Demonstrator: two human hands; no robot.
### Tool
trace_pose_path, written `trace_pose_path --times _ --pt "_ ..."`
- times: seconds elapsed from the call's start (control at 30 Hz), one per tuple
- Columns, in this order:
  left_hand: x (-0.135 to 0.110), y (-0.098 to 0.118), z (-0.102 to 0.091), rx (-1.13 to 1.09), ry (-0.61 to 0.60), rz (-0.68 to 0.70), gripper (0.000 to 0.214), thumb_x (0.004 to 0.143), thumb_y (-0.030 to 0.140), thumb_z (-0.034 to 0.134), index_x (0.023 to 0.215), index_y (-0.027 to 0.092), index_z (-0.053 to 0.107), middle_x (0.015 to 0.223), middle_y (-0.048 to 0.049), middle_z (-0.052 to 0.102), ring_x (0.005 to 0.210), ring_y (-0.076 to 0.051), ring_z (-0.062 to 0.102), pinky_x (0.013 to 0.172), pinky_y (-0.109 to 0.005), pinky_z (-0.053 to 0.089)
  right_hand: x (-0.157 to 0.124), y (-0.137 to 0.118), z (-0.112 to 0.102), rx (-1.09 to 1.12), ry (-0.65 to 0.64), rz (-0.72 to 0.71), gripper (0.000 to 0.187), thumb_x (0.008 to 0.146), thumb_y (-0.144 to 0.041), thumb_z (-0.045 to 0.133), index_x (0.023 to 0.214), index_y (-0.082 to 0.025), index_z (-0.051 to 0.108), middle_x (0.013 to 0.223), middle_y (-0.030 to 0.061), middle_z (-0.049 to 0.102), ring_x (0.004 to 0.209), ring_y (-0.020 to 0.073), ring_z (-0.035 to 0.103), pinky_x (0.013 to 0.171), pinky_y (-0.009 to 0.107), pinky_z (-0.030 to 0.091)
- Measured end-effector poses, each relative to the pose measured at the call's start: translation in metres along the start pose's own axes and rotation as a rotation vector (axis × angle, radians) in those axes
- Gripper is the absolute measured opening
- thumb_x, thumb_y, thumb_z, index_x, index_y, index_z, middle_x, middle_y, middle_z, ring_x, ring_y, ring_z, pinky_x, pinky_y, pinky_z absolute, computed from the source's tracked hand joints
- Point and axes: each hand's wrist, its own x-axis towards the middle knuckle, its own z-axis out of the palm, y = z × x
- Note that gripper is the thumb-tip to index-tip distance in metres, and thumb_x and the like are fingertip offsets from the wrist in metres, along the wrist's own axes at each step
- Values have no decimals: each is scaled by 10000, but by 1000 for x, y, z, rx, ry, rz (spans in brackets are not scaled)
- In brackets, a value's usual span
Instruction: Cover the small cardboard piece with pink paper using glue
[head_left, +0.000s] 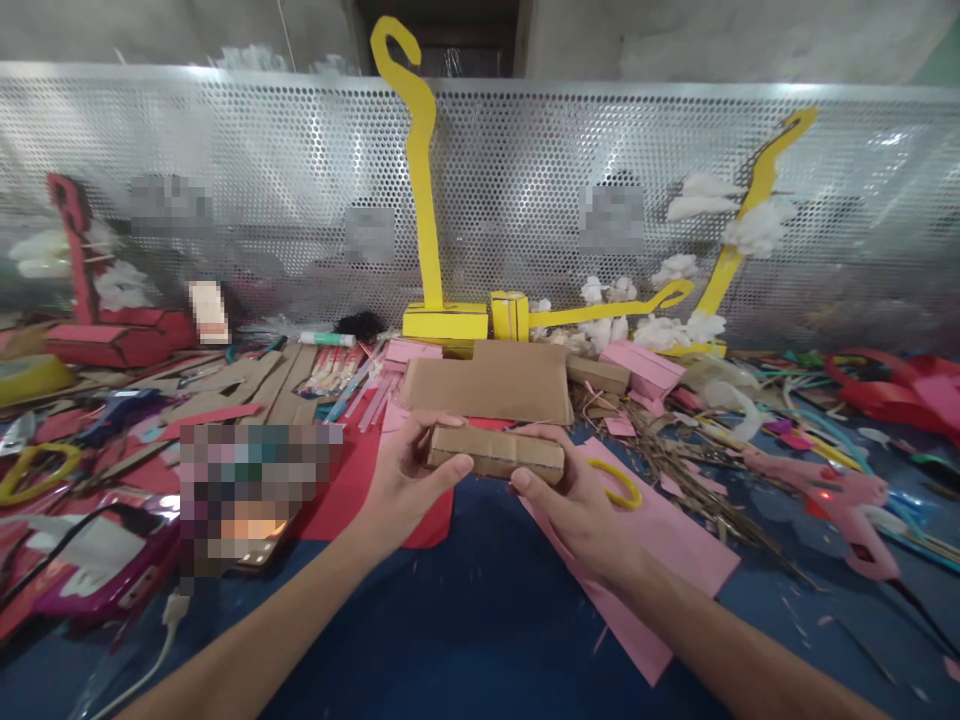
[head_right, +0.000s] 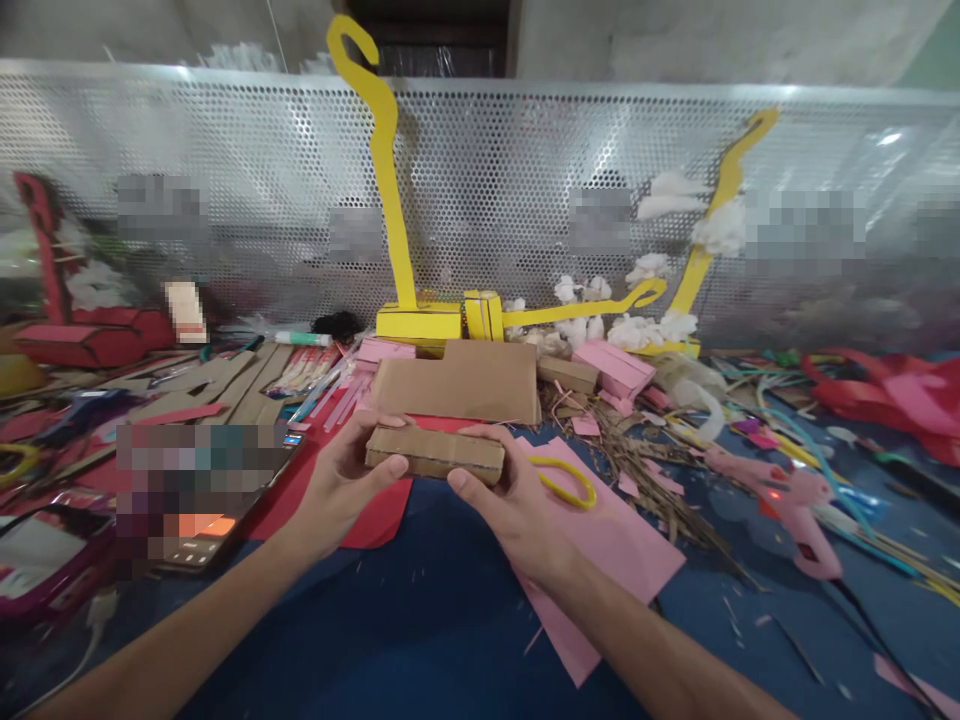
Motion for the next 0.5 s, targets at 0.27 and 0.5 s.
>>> trace_pose_path --times 0.27,0.5 --pt "-1 -2 1 -85 14 -99 269 884 368 724 1105 244 634 1280 -69 598 1189 -230 563 938 -330 524 -1 5 3 -27 21 -54 369 889 -389 742 1196 -308 552 1132 30 663 1029 229 636 892 376 517" --pt "0 -8 6 -420 41 -472 554 754 371 859 1205 279 551 1270 -68 646 1106 -216 661 949 -369 537 0 7 1 -184 88 -254 360 842 -301 795 1148 -307 604 1275 47 600 1249 242 557 1062 398 457"
